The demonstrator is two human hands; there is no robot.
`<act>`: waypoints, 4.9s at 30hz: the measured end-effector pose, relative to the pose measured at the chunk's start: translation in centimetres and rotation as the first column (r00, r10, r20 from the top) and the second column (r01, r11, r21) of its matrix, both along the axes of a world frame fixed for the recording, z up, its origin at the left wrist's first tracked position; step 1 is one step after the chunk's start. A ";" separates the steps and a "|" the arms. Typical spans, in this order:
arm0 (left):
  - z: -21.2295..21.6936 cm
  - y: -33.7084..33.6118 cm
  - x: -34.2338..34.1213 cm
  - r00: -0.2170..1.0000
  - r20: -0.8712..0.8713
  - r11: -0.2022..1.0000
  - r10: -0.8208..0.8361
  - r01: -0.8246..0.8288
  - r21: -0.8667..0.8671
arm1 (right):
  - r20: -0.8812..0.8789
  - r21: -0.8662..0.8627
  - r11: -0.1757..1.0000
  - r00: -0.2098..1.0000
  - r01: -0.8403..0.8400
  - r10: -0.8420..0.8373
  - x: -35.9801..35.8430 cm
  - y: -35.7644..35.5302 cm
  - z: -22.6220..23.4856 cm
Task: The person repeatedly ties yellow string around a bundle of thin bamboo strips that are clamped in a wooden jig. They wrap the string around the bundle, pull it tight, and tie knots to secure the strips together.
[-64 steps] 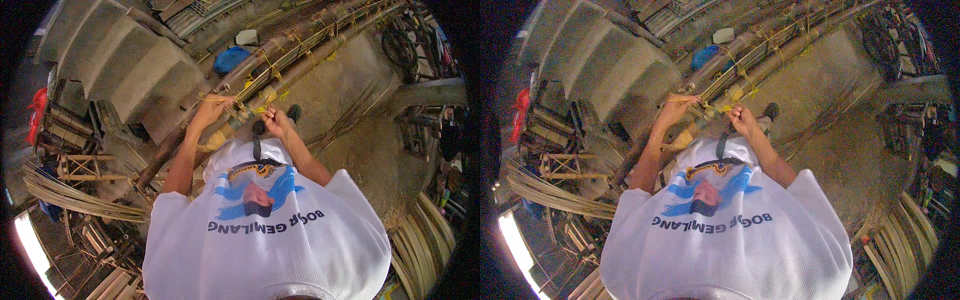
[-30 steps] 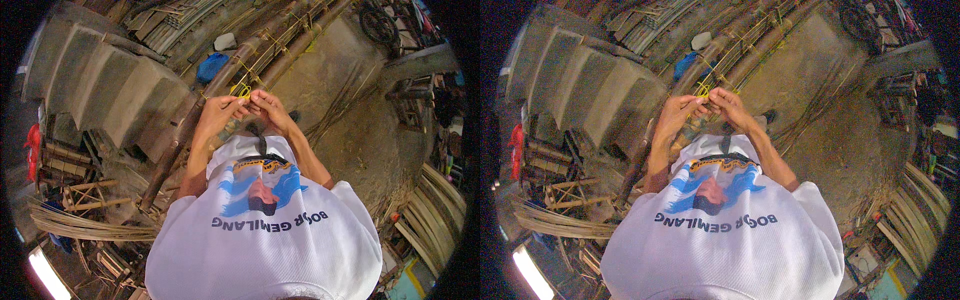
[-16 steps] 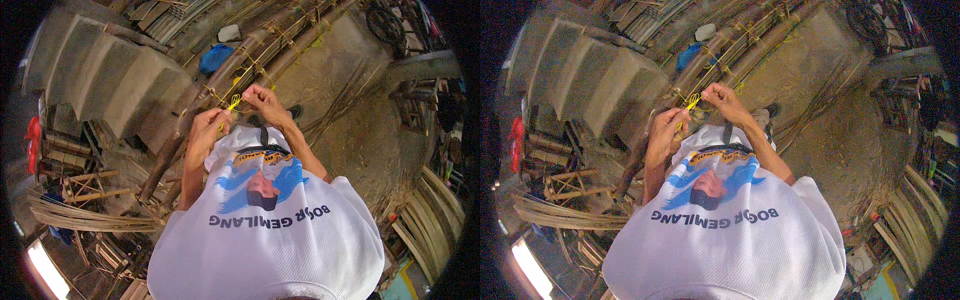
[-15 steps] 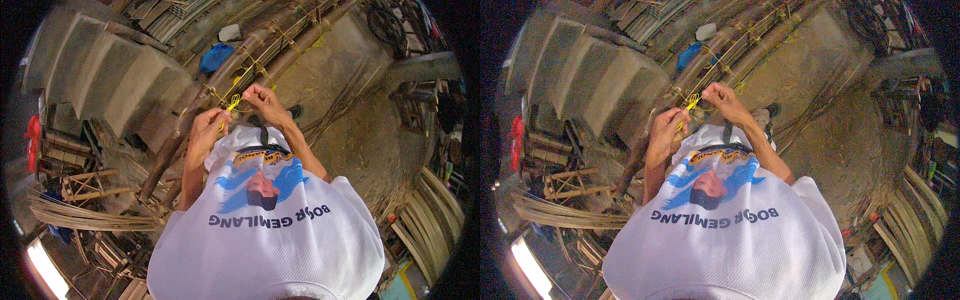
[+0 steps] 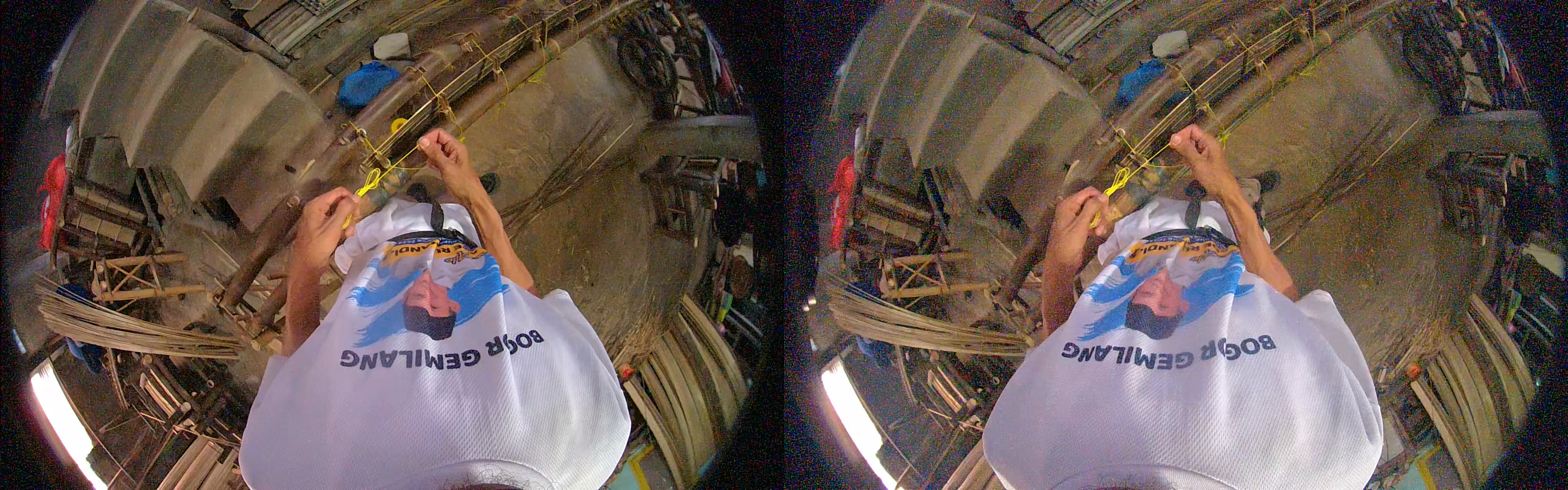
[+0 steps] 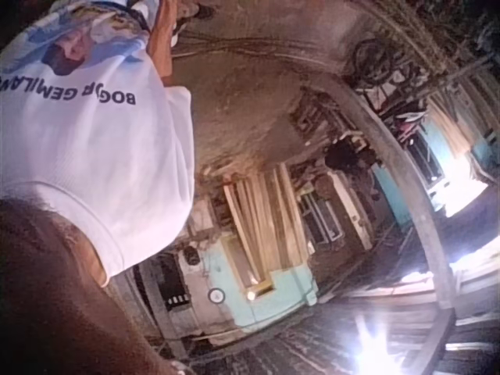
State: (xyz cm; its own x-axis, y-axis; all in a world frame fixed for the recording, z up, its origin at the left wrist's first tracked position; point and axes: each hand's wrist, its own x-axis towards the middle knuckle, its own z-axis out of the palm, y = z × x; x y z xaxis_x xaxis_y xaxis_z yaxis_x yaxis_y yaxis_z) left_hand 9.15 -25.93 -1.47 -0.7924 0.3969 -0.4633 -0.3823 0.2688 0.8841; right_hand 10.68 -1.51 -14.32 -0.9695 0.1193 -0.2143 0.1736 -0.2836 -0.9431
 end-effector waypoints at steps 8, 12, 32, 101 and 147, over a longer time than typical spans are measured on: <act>5.8 -6.9 -0.5 0.970 -0.140 0.871 -0.200 0.110 -0.479 | 0.003 0.042 0.997 0.998 0.058 -0.058 0.6 -0.5 1.0; 8.6 -6.6 -0.5 0.969 -0.244 0.927 -0.047 -0.049 -0.373 | -0.141 -0.345 0.935 0.989 -0.084 0.037 0.1 -0.4 1.2; -2.4 10.0 -0.1 0.418 -0.283 0.493 -0.863 0.582 -0.647 | -0.202 0.862 0.446 0.971 0.240 -0.132 1.4 8.4 -16.3; -13.9 38.8 -4.0 0.294 0.222 0.004 -0.930 0.609 -0.793 | 0.336 0.685 0.654 0.657 0.322 -0.675 19.6 41.5 -20.4; -51.3 48.8 -5.4 0.286 -0.062 0.148 -0.956 0.289 -0.946 | 0.512 0.817 0.527 0.125 0.234 -0.850 40.3 37.2 -85.4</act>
State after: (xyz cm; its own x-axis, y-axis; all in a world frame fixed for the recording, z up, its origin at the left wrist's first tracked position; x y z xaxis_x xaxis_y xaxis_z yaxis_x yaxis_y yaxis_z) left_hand 3.74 22.88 -52.79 -0.5356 0.6992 -0.4735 0.7757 0.6290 0.0514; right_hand 50.95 35.72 -99.71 0.1128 0.8828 -0.4560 0.8647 -0.3133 -0.3926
